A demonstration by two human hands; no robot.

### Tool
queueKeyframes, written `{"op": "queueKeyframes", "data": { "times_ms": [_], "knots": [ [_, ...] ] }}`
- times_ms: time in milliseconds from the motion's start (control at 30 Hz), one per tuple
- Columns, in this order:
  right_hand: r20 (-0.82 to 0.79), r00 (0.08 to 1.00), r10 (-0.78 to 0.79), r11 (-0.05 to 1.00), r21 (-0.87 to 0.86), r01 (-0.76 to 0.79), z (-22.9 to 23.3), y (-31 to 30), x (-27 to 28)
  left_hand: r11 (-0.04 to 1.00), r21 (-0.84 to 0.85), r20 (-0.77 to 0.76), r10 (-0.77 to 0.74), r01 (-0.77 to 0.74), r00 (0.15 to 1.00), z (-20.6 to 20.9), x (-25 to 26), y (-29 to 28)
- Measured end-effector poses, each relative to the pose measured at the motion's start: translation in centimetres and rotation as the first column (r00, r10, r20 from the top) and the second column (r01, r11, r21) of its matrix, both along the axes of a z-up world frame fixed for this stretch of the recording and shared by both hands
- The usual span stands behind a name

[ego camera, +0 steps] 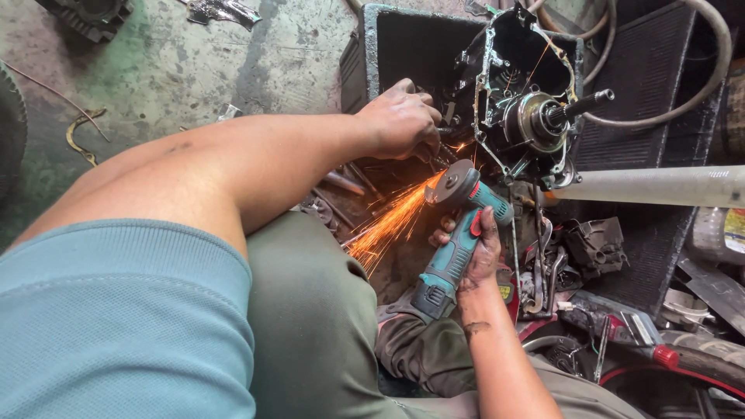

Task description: Disassembling, grinding, and cleaning components of a motorcycle engine crankshaft assembly.

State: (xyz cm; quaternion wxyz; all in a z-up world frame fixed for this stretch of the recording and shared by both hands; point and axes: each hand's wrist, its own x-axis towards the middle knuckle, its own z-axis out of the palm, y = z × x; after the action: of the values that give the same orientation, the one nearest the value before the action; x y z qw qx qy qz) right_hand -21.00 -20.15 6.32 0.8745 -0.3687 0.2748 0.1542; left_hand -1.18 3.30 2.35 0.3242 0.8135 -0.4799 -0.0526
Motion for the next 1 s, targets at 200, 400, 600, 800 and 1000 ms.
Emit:
{"op": "queueKeyframes", "data": {
  "times_ms": [200,400,600,800,1000],
  "knots": [
    [-0.042,0.996,-0.078,0.991,-0.109,0.073,0.3,0.8,0.5,0.999,0.031,-0.014,-0.026,0.026,1.000,-0.9,0.1,0.5],
    [-0.030,0.990,-0.141,0.982,-0.128,0.136,0.2,-0.3,-2.2,1.000,-0.013,0.068,0.002,-0.001,0.998,-0.9,0.7,0.9],
    [0.026,0.994,-0.109,0.993,-0.034,0.109,0.6,-0.7,-2.2,1.000,-0.013,0.104,0.026,-0.025,0.994,-1.6,1.0,0.3],
    [0.020,1.000,-0.012,1.000,0.004,0.012,0.1,-0.7,-1.5,1.000,-0.007,0.128,0.023,-0.023,0.992,-1.5,0.9,0.5],
    [-0.010,0.999,-0.031,0.998,-0.063,0.030,-0.8,-0.8,-1.1,1.000,0.015,0.114,0.008,-0.010,0.993,-0.9,0.9,0.7]
  ]
}}
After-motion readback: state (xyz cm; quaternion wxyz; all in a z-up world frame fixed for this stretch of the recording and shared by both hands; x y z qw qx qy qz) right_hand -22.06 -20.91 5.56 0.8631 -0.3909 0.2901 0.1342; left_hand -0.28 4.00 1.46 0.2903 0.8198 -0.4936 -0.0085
